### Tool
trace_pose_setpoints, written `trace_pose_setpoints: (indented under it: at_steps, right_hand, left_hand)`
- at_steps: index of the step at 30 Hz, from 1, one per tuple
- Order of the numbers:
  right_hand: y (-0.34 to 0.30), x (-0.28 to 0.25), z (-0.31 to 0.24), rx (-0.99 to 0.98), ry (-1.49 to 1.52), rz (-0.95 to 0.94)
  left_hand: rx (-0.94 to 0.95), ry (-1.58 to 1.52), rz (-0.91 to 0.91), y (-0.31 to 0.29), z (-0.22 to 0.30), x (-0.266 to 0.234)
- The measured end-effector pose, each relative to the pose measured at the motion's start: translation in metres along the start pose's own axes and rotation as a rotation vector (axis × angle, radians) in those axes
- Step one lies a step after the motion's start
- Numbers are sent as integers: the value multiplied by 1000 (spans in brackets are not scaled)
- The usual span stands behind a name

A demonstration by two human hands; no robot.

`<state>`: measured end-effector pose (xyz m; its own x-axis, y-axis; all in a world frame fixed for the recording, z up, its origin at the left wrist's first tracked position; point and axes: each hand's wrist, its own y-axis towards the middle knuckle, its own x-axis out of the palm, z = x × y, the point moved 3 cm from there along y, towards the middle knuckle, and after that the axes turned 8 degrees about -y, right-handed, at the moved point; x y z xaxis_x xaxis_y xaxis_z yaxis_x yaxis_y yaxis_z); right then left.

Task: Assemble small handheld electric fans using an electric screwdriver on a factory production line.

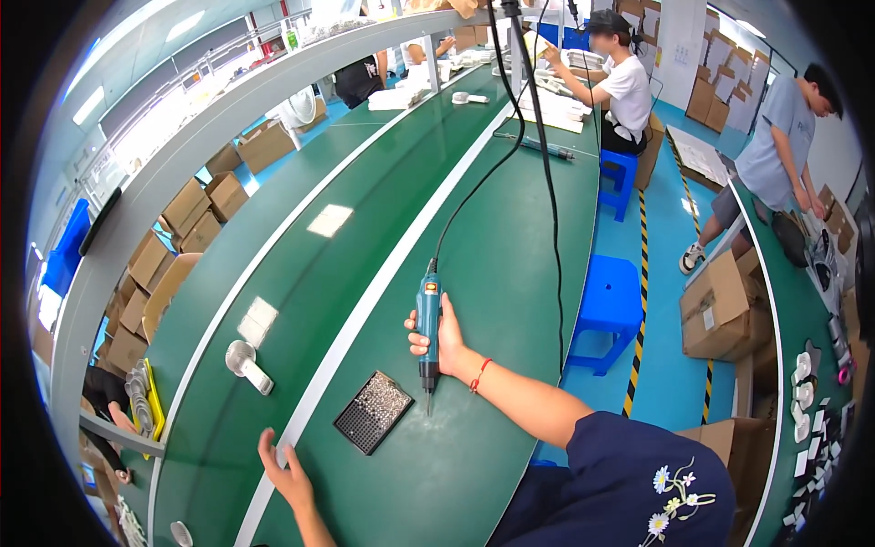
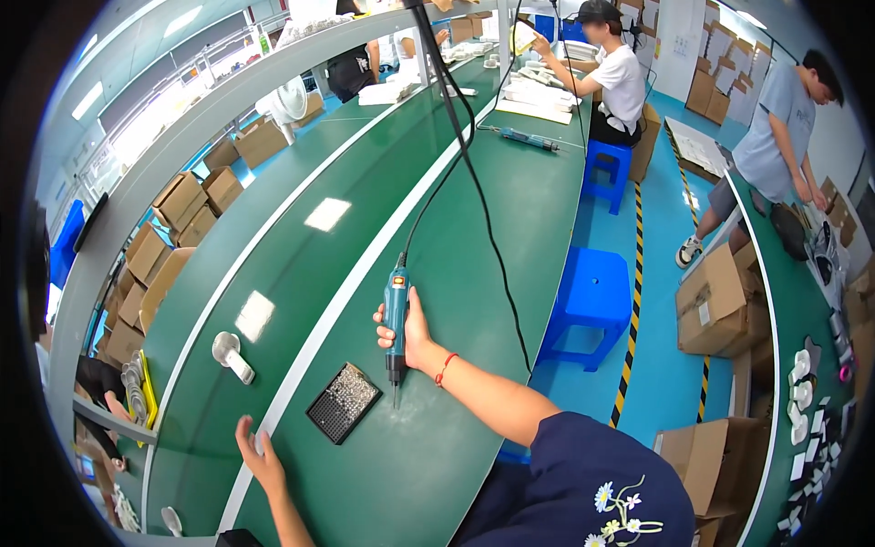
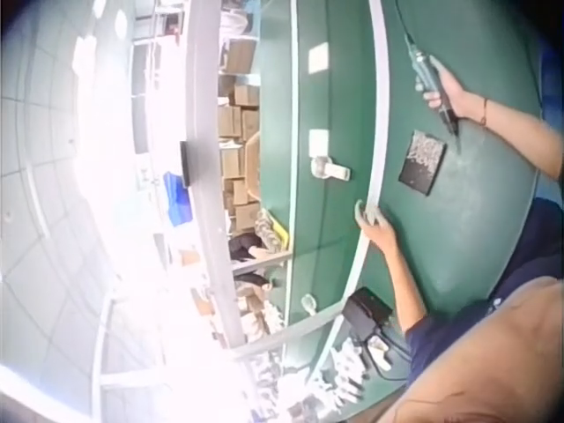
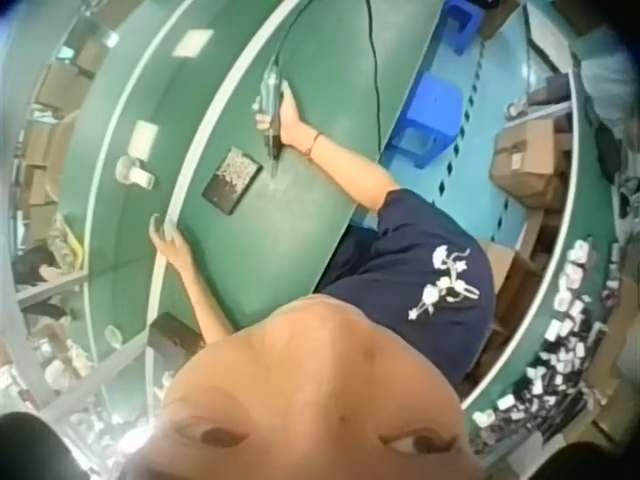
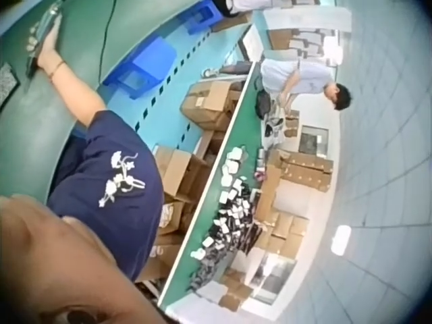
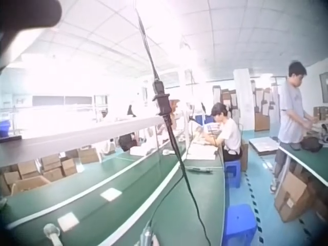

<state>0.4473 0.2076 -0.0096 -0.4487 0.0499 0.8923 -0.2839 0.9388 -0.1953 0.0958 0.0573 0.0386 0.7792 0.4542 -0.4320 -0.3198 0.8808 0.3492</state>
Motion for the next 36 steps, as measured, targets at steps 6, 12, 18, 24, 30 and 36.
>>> trace_pose_setpoints:
  at_steps: [6, 12, 18, 24, 30, 36]
  right_hand:
    - [0, -1, -5, -10, -3, -19]
    - [1, -1, -2, 12, -13, -23]
    - [0, -3, -2, 30, 8, -73]
    - [-1, -2, -4, 16, 7, -71]
    - [1, 0, -2, 14, -14, -74]
    - [0, -1, -4, 20, 2, -75]
  left_hand:
    - [-100, -317, 43, -92, 21, 21]
    - [-159, -338, 33, -94, 20, 18]
    - [-161, -313, 18, -93, 24, 18]
    - [-177, -304, 31, -91, 23, 19]
    - [-186, -256, 20, -91, 23, 19]
    - [-142, -196, -8, -89, 26, 20]
